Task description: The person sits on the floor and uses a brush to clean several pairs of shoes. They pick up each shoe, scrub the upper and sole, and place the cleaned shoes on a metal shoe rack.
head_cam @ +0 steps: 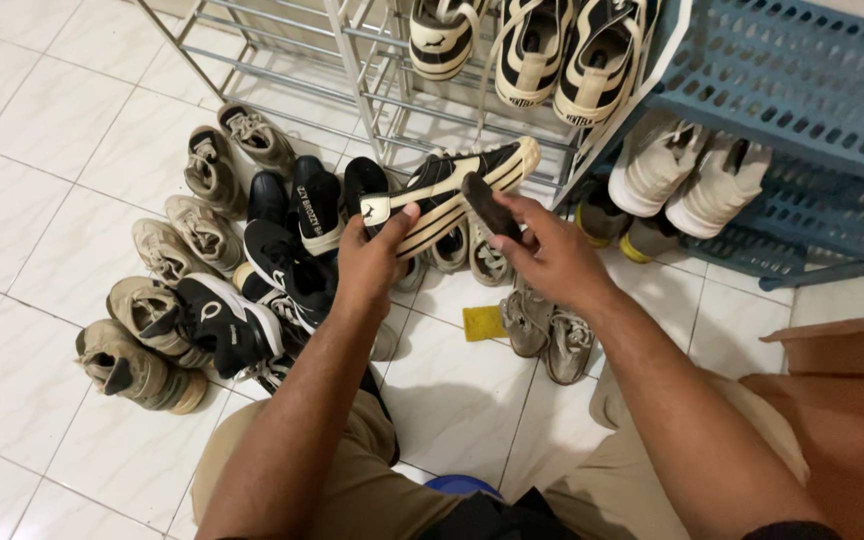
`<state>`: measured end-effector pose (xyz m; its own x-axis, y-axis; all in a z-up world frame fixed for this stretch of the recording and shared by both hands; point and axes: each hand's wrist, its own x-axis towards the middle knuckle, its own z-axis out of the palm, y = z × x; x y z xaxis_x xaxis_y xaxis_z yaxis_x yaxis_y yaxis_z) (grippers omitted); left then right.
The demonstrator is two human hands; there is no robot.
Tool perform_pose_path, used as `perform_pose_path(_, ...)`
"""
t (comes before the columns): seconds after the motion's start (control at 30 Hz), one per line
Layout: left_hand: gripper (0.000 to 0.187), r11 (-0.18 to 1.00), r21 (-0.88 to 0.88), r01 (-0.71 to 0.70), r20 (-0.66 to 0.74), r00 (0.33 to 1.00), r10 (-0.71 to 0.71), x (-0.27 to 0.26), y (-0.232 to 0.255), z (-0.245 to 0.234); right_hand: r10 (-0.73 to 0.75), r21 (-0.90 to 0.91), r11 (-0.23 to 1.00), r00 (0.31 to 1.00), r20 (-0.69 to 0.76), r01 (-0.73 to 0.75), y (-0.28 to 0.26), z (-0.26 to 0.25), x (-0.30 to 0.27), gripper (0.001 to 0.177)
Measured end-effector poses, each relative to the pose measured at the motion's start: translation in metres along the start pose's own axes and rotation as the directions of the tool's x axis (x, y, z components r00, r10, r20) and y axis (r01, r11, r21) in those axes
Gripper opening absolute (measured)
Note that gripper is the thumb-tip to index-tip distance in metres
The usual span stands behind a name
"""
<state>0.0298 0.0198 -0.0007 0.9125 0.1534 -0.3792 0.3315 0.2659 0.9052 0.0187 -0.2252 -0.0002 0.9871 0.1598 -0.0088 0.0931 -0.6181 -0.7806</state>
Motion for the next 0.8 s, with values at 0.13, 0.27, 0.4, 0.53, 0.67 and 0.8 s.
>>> perform_pose_path(0.13, 0.032, 0.999, -0.025, -0.022, 0.007, 1.0, 0.022, 0.0, 0.001, -0.004, 0.137, -0.019, 0.99, 0.983, -0.119, -0.14, -0.002, -0.005, 0.008, 0.058)
perform_pose_path(0.27, 0.036, 0.999, -0.018, -0.03, -0.009, 1.0, 0.03, -0.002, 0.006, -0.009, 0.185, -0.066, 0.977, 0.959, -0.214, -0.203, 0.001, -0.015, 0.016, 0.056)
perform_pose_path(0.4, 0.042, 1.0, -0.019, -0.006, -0.023, 1.0, 0.006, -0.003, 0.009, -0.013, 0.217, 0.024, 0.976, 0.976, -0.036, -0.216, -0.004, -0.006, 0.014, 0.058)
perform_pose_path(0.53, 0.043, 1.0, -0.005, -0.015, -0.032, 0.999, 0.015, -0.002, 0.009, -0.016, -0.005, 0.026, 1.0, 0.999, 0.031, 0.005, -0.008, 0.004, 0.013, 0.06)
perform_pose_path(0.67, 0.041, 0.998, -0.022, -0.058, -0.023, 0.998, 0.058, -0.002, 0.006, -0.021, 0.238, -0.065, 0.968, 0.97, -0.04, -0.241, -0.005, 0.002, 0.023, 0.062)
perform_pose_path(0.8, 0.044, 1.0, 0.013, -0.017, -0.046, 0.999, 0.017, -0.004, 0.0, -0.025, 0.201, -0.021, 0.979, 0.979, -0.022, -0.202, -0.003, 0.006, 0.025, 0.066)
